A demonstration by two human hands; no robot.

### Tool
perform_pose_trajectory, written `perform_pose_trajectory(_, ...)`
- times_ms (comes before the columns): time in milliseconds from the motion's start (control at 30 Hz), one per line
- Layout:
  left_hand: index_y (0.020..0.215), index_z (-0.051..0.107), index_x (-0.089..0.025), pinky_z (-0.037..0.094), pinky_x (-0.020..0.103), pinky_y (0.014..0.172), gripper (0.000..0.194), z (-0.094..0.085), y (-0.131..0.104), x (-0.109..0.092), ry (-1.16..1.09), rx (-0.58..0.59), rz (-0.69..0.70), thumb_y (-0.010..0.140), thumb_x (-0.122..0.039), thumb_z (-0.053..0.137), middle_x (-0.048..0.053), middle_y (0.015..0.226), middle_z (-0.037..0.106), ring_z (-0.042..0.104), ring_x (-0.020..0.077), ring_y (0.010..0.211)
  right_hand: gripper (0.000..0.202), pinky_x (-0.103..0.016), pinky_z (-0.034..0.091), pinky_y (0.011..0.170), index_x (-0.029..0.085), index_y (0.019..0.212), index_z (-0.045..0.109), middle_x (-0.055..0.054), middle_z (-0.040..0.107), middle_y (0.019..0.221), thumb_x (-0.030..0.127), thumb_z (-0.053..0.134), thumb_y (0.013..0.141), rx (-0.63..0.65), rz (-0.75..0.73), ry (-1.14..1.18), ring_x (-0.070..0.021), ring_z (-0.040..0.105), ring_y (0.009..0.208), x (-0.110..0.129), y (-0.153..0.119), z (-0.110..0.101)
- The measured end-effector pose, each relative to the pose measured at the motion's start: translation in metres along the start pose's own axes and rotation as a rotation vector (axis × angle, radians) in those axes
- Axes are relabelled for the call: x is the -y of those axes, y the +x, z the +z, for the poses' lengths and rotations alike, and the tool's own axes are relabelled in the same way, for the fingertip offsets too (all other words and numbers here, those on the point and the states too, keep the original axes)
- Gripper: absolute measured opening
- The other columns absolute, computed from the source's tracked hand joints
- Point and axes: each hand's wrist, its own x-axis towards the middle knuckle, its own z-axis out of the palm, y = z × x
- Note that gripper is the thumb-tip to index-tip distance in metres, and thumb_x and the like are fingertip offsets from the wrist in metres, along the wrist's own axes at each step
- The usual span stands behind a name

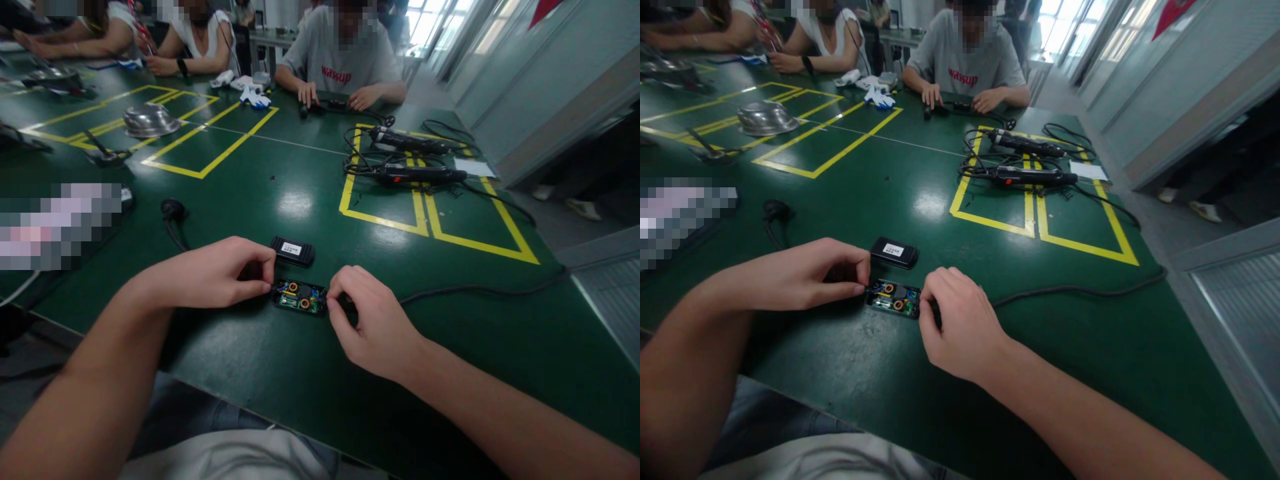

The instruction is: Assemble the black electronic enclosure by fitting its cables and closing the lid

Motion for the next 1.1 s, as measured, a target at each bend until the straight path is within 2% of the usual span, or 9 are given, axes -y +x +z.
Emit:
perform_pose_trajectory(367,0.082,0.07,-0.021,0.048,0.027,0.069,0.023,0.0,0.003,0.002,0.094,-0.065,0.087,0.096,-0.039,0.066,0.001,0.09,0.068,0.064,0.0156,0.076,0.021,-0.041,0.04,0.072,0.027,0.085,0.046,-0.004,0.066,0.085,0.011,0.057,0.092,-0.037,0.002,-0.045,-0.0233,0.058,0.079,0.001,0.0,0.004)
perform_pose_trajectory(433,0.076,0.065,-0.021,0.049,0.029,0.073,0.028,0.002,0.006,0.001,0.171,-0.135,0.109,0.096,-0.04,0.065,0.002,0.09,0.065,0.063,0.017,0.078,0.02,-0.04,0.04,0.072,0.027,0.086,0.046,-0.004,0.065,0.084,0.012,0.057,0.092,-0.053,-0.011,-0.055,-0.0233,0.058,0.078,0.001,0.0,0.005)
perform_pose_trajectory(500,0.075,0.06,-0.021,0.051,0.034,0.078,0.03,0.005,0.011,0.002,0.248,-0.267,0.104,0.095,-0.043,0.065,0.004,0.091,0.064,0.063,0.0202,0.082,0.018,-0.04,0.04,0.072,0.027,0.089,0.048,-0.003,0.064,0.084,0.012,0.057,0.092,-0.066,-0.018,-0.063,-0.0232,0.058,0.078,0.0,0.0,0.005)
perform_pose_trajectory(567,0.087,0.063,-0.021,0.055,0.041,0.09,0.025,0.01,0.017,0.006,0.296,-0.438,0.099,0.096,-0.045,0.066,0.007,0.101,0.067,0.066,0.0257,0.094,0.015,-0.04,0.041,0.072,0.027,0.093,0.05,-0.003,0.064,0.085,0.013,0.057,0.092,-0.078,-0.006,-0.059,-0.0234,0.059,0.078,0.0,0.0,0.005)
perform_pose_trajectory(633,0.112,0.069,-0.02,0.054,0.051,0.109,0.029,0.016,0.022,0.011,0.325,-0.542,0.118,0.098,-0.045,0.066,0.013,0.125,0.071,0.066,0.0323,0.117,0.016,-0.039,0.042,0.073,0.026,0.098,0.051,-0.003,0.064,0.087,0.014,0.058,0.09,-0.085,0.011,-0.046,-0.0234,0.06,0.079,0.0,-0.001,0.006)
perform_pose_trajectory(700,0.135,0.067,-0.018,0.049,0.055,0.121,0.043,0.02,0.027,0.015,0.337,-0.522,0.142,0.101,-0.044,0.066,0.017,0.143,0.07,0.063,0.0351,0.135,0.019,-0.039,0.043,0.073,0.026,0.101,0.051,-0.003,0.064,0.088,0.014,0.058,0.088,-0.082,0.02,-0.032,-0.0231,0.06,0.079,0.001,-0.001,0.005)
perform_pose_trajectory(800,0.146,0.066,-0.018,0.051,0.055,0.12,0.048,0.023,0.03,0.016,0.339,-0.432,0.113,0.103,-0.039,0.065,0.016,0.14,0.075,0.066,0.0341,0.133,0.024,-0.039,0.044,0.074,0.025,0.105,0.051,-0.003,0.064,0.09,0.014,0.058,0.085,-0.084,0.022,-0.014,-0.023,0.06,0.08,0.001,-0.002,0.004)
perform_pose_trajectory(967,0.138,0.074,-0.022,0.056,0.047,0.109,0.045,0.019,0.02,0.001,0.24,-0.436,0.17,0.099,-0.044,0.072,0.011,0.13,0.076,0.07,0.0301,0.119,0.037,-0.042,0.049,0.079,0.025,0.121,0.049,-0.005,0.065,0.099,0.02,0.06,0.087,-0.086,0.055,0.019,-0.025,0.063,0.085,0.002,-0.004,0.003)
perform_pose_trajectory(1100,0.12,0.08,-0.024,0.055,0.037,0.095,0.034,0.017,0.011,-0.012,0.131,-0.303,0.248,0.093,-0.046,0.078,0.005,0.111,0.076,0.071,0.0244,0.103,0.049,-0.044,0.05,0.082,0.025,0.133,0.047,-0.006,0.066,0.106,0.022,0.061,0.086,-0.073,0.06,0.035,-0.0264,0.064,0.089,0.002,-0.006,0.002)
